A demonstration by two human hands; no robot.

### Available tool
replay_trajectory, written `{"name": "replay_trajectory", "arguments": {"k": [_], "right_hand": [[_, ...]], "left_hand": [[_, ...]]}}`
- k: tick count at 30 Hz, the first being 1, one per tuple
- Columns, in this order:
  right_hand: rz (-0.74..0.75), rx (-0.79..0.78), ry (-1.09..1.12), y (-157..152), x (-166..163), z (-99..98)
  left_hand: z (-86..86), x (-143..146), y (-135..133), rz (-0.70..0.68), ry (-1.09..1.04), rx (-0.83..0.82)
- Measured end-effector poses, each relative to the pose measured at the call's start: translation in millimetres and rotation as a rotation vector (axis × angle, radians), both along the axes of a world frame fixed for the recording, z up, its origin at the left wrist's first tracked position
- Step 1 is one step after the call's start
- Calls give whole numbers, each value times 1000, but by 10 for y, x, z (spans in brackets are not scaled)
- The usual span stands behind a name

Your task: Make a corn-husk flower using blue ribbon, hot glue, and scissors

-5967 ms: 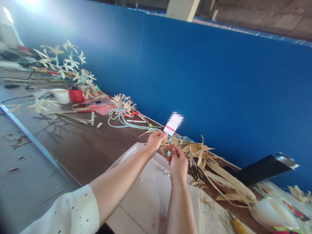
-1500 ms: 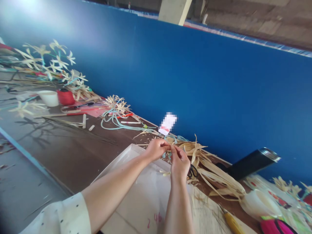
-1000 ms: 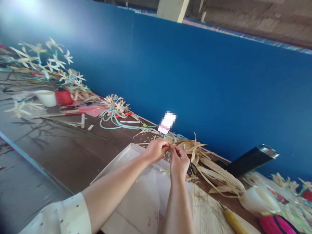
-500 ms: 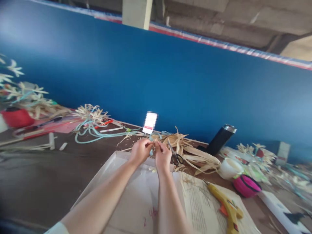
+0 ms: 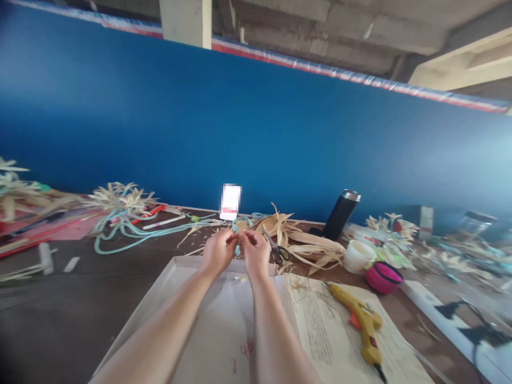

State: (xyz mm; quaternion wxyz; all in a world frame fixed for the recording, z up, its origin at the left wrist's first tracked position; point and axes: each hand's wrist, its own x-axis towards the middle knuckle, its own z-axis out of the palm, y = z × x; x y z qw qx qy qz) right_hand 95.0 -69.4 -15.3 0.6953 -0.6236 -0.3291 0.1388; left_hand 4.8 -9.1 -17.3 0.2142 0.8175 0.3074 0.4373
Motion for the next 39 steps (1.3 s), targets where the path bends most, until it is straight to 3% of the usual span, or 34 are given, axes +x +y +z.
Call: {"name": "replay_trajectory", "arguments": {"k": [11, 16, 23, 39], "right_hand": [[-90, -174, -292, -34, 108, 6], [-104, -138, -176, -18, 97, -28], [108, -46, 114, 9, -24, -4], [-2, -51, 55, 19, 85, -73]], "left_hand": [[-38, 20, -29, -62, -15, 63], [-29, 21, -22, -18, -29, 23], [-7, -6, -2, 35, -54, -38], [-7, -8, -38, -9, 26, 141]]}}
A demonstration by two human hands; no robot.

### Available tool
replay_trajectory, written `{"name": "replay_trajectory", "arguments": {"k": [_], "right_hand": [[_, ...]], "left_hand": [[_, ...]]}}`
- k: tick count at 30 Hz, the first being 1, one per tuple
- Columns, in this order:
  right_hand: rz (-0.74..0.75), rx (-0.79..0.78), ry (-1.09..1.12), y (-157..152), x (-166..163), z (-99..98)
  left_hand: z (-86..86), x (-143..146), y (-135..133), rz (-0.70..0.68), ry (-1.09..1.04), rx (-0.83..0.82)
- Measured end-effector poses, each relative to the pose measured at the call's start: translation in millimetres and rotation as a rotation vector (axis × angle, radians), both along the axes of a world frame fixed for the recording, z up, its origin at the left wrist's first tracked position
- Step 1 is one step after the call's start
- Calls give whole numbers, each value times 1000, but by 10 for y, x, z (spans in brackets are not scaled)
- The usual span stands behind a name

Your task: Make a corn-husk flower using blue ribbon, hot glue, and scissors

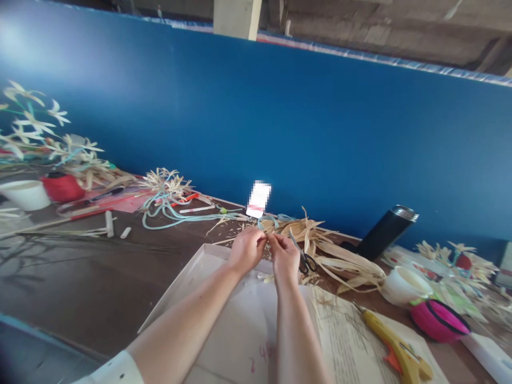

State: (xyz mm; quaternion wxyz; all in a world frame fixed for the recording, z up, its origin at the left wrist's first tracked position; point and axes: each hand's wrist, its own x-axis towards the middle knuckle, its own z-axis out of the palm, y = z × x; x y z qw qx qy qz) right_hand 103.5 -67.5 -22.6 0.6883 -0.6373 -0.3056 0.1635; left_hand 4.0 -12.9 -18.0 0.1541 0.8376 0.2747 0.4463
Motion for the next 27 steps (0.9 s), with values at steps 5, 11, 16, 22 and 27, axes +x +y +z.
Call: {"name": "replay_trajectory", "arguments": {"k": [5, 11, 16, 22, 27], "right_hand": [[-18, -11, -49, 10, 13, -27], [-71, -5, -141, 6, 50, -55], [-50, 8, -43, -32, 64, -9], [80, 112, 224, -59, 73, 71], [128, 82, 266, -69, 50, 88]], "left_hand": [[15, -3, -19, -8, 9, 51], [14, 28, -73, -30, -12, -8], [52, 27, -10, -207, -79, -489], [116, -89, 166, -605, -190, -1224], [114, -146, 184, -626, -170, -1372]]}}
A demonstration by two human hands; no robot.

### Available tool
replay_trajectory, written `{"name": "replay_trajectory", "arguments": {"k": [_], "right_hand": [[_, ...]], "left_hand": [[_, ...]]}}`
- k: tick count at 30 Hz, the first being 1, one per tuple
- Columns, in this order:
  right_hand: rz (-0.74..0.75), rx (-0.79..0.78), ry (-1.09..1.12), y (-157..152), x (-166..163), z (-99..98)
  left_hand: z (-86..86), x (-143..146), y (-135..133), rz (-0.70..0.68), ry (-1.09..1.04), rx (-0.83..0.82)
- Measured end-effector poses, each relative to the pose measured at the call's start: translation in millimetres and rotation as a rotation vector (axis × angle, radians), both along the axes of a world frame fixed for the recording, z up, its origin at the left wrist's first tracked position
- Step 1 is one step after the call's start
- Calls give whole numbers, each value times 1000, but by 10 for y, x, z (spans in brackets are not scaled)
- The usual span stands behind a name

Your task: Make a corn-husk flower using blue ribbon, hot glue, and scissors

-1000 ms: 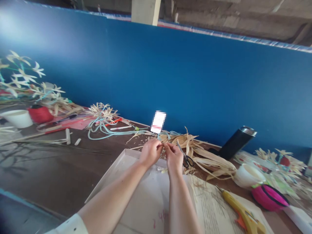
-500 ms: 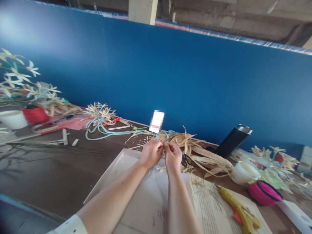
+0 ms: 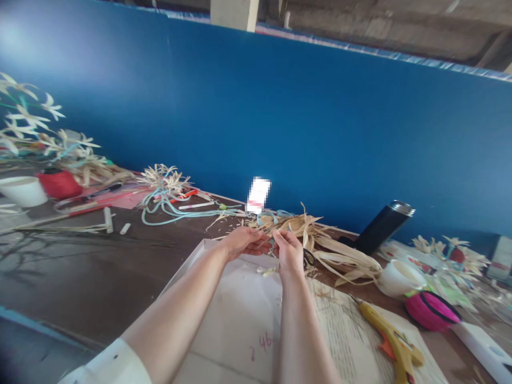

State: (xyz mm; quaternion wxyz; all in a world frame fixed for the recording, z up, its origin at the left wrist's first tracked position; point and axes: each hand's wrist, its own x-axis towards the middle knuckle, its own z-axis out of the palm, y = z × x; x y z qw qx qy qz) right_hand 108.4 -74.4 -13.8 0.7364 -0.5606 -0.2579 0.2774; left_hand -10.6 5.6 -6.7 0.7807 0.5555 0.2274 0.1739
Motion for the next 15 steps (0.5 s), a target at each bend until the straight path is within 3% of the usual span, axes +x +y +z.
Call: {"name": "replay_trajectory", "arguments": {"k": [4, 15], "right_hand": [[46, 4, 44, 3, -9, -9], [14, -54, -63, -1, -15, -38]], "left_hand": [[-29, 4, -8, -90, -51, -3], [-16, 52, -30, 111, 5, 39]]}}
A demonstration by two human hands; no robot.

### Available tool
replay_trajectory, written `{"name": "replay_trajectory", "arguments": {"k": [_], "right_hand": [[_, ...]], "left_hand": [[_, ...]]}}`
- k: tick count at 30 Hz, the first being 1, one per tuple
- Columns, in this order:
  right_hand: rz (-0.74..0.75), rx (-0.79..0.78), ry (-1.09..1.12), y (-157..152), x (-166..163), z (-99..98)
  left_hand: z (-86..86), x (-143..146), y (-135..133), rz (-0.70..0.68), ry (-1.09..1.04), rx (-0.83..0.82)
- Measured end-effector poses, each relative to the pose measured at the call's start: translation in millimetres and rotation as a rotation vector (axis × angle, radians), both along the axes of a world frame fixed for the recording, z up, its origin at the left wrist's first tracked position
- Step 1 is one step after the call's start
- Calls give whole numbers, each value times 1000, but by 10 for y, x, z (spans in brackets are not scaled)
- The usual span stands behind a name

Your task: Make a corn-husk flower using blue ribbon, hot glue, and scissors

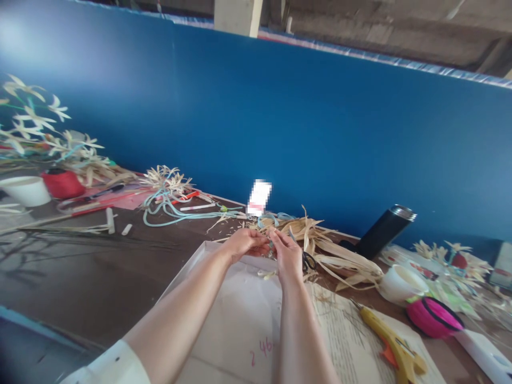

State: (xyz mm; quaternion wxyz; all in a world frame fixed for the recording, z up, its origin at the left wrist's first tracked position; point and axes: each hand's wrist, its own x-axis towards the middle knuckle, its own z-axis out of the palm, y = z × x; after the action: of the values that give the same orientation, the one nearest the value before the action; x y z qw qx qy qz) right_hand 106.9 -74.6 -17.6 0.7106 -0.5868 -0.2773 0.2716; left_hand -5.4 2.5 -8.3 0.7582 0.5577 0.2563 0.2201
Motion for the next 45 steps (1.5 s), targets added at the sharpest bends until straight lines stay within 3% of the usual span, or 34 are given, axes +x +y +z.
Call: {"name": "replay_trajectory", "arguments": {"k": [5, 9, 31, 35, 38, 41, 45], "right_hand": [[127, 94, 155, -24, -6, 55], [37, 103, 144, -12, 5, 45], [-94, 59, -2, 33, -16, -10], [-149, 50, -84, 3, -44, 55], [-272, 97, -98, -1, -27, 83], [-428, 135, -107, 28, 25, 46], [-504, 131, -185, 84, 55, -52]], "left_hand": [[-17, 7, 12, 35, -10, 34], [-17, 7, 17, 32, 11, 49], [5, 29, -43, -17, 53, 128], [-17, 51, -18, 18, 53, 126], [-50, 65, 6, 69, 65, 119], [-72, 80, 33, 116, 45, 130], [20, 112, 79, 221, 42, 110]]}}
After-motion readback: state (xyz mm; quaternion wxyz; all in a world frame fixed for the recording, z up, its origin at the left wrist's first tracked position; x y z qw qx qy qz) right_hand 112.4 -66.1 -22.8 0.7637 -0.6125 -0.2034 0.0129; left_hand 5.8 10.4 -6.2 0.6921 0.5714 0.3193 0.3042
